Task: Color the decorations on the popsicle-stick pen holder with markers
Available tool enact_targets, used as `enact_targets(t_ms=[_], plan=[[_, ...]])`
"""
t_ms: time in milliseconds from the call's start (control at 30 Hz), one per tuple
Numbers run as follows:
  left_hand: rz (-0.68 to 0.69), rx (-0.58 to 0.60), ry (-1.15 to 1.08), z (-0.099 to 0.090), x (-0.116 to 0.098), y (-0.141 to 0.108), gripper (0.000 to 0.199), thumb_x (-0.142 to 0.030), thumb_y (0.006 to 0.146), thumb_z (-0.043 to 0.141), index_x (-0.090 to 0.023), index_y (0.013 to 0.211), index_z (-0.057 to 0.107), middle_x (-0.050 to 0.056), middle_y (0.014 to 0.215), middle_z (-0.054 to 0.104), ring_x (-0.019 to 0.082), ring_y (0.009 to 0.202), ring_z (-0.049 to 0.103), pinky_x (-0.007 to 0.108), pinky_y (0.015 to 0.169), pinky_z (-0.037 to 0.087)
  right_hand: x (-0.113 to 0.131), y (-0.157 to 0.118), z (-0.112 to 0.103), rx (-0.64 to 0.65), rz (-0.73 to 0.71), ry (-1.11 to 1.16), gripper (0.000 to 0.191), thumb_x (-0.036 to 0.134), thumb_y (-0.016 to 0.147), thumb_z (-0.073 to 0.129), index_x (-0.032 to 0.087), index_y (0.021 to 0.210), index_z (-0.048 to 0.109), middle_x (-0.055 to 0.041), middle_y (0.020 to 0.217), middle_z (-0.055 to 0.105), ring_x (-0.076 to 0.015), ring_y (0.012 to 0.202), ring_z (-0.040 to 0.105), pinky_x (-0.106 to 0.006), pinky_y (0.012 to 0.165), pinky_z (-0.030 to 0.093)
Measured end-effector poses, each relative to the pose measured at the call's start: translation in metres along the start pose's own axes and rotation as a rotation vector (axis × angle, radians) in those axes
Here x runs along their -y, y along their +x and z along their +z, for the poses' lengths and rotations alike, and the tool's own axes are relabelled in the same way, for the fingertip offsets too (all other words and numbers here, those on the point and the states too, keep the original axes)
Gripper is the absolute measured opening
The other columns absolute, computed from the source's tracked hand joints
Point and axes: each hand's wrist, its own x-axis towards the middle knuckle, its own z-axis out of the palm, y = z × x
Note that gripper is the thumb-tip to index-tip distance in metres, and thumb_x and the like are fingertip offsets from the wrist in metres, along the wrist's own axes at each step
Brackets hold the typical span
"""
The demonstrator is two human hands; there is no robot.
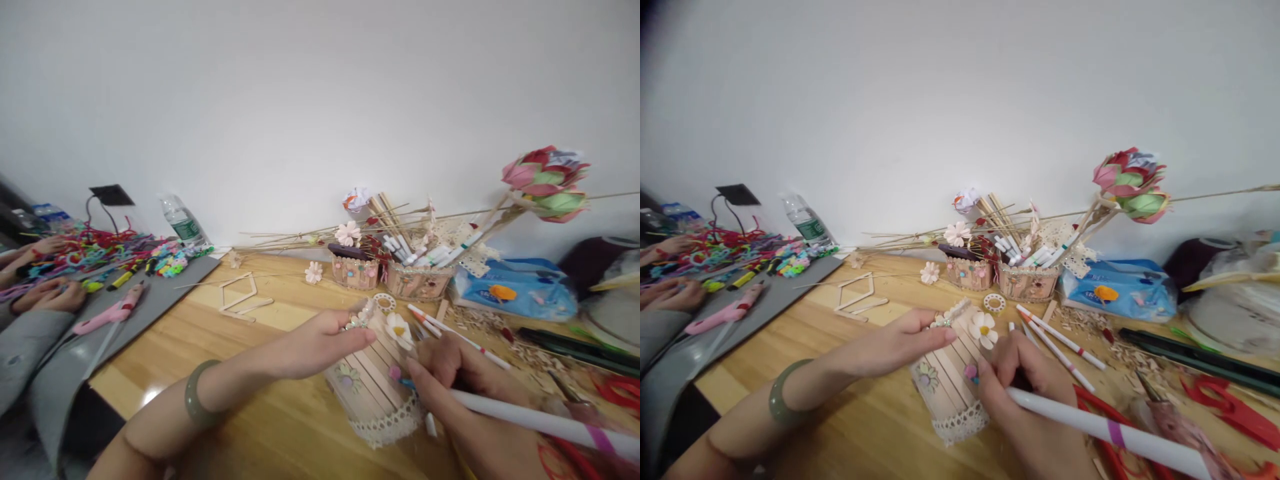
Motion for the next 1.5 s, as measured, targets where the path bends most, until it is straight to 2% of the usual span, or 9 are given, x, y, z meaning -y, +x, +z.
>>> enact_targets(t_ms=[267, 633, 800, 967, 1100, 1267, 1433, 1500], plan=[[-0.011, -0.011, -0.035, -0.001, -0.001, 0.0, 0.021, -0.033, 0.084, 0.051, -0.013, 0.085, 0.059, 0.0, 0.076, 0.061, 0.01, 0.068, 0.053, 0.021, 0.066, 0.043, 0.005, 0.002, 0.003, 0.003, -0.058, -0.118, 0.03, 0.016, 0.076, 0.06, 0.022, 0.056, 0.037, 0.0075, 0.052, 0.044, -0.0075, 0.045, 0.039, -0.019, 0.039, 0.031], [0.015, -0.01, 0.006, -0.001, 0.0, 0.0, 0.023, -0.033, 0.085, 0.049, -0.013, 0.085, 0.06, 0.001, 0.078, 0.062, 0.011, 0.07, 0.054, 0.022, 0.069, 0.044, 0.01, 0.001, 0.0, -0.009, -0.032, -0.142, 0.03, 0.017, 0.073, 0.059, 0.023, 0.054, 0.038, 0.0066, 0.049, 0.043, -0.0086, 0.043, 0.039, -0.021, 0.038, 0.03], [0.008, -0.003, 0.024, -0.001, 0.0, 0.0, 0.026, -0.036, 0.084, 0.05, -0.013, 0.085, 0.062, 0.001, 0.079, 0.063, 0.012, 0.072, 0.054, 0.023, 0.07, 0.044, 0.008, 0.004, 0.003, -0.024, 0.015, -0.061, 0.035, 0.02, 0.073, 0.059, 0.022, 0.052, 0.031, 0.0064, 0.048, 0.039, -0.0092, 0.042, 0.036, -0.022, 0.038, 0.03], [0.01, -0.011, 0.032, -0.001, -0.001, 0.0, 0.024, -0.032, 0.085, 0.048, -0.013, 0.086, 0.062, 0.001, 0.079, 0.061, 0.012, 0.072, 0.053, 0.022, 0.07, 0.043, 0.005, 0.003, 0.002, -0.011, -0.011, -0.07, 0.033, 0.02, 0.074, 0.06, 0.022, 0.053, 0.035, 0.0063, 0.05, 0.042, -0.0088, 0.044, 0.037, -0.022, 0.039, 0.031], [0.009, -0.002, 0.012, -0.001, -0.002, 0.0, 0.023, -0.031, 0.086, 0.048, -0.012, 0.086, 0.061, 0.0, 0.077, 0.06, 0.011, 0.07, 0.052, 0.021, 0.068, 0.043, 0.005, 0.001, 0.002, -0.008, 0.03, -0.059, 0.033, 0.017, 0.074, 0.06, 0.022, 0.054, 0.034, 0.0066, 0.05, 0.041, -0.0087, 0.044, 0.036, -0.022, 0.039, 0.031], [0.006, -0.008, 0.007, -0.001, -0.001, 0.0, 0.027, -0.038, 0.083, 0.052, -0.012, 0.084, 0.061, 0.001, 0.075, 0.061, 0.011, 0.069, 0.053, 0.022, 0.067, 0.043, 0.004, 0.002, 0.002, -0.063, 0.047, 0.035, 0.034, 0.018, 0.074, 0.06, 0.022, 0.054, 0.032, 0.0064, 0.05, 0.041, -0.009, 0.045, 0.037, -0.021, 0.04, 0.032], [0.003, 0.004, -0.015, -0.001, 0.001, 0.001, 0.033, -0.043, 0.081, 0.053, -0.012, 0.088, 0.061, 0.002, 0.079, 0.062, 0.012, 0.07, 0.053, 0.022, 0.066, 0.043, 0.001, 0.003, 0.003, -0.072, 0.125, 0.167, 0.034, 0.019, 0.073, 0.062, 0.022, 0.053, 0.035, 0.0055, 0.051, 0.043, -0.0102, 0.047, 0.039, -0.022, 0.043, 0.035], [0.006, 0.004, -0.005, -0.001, 0.002, 0.002, 0.034, -0.044, 0.082, 0.052, -0.012, 0.088, 0.061, 0.002, 0.08, 0.062, 0.012, 0.07, 0.053, 0.022, 0.067, 0.044, 0.0, 0.004, 0.005, -0.107, 0.153, 0.232, 0.035, 0.02, 0.073, 0.063, 0.022, 0.053, 0.034, 0.0054, 0.05, 0.042, -0.0103, 0.047, 0.038, -0.022, 0.042, 0.033]])
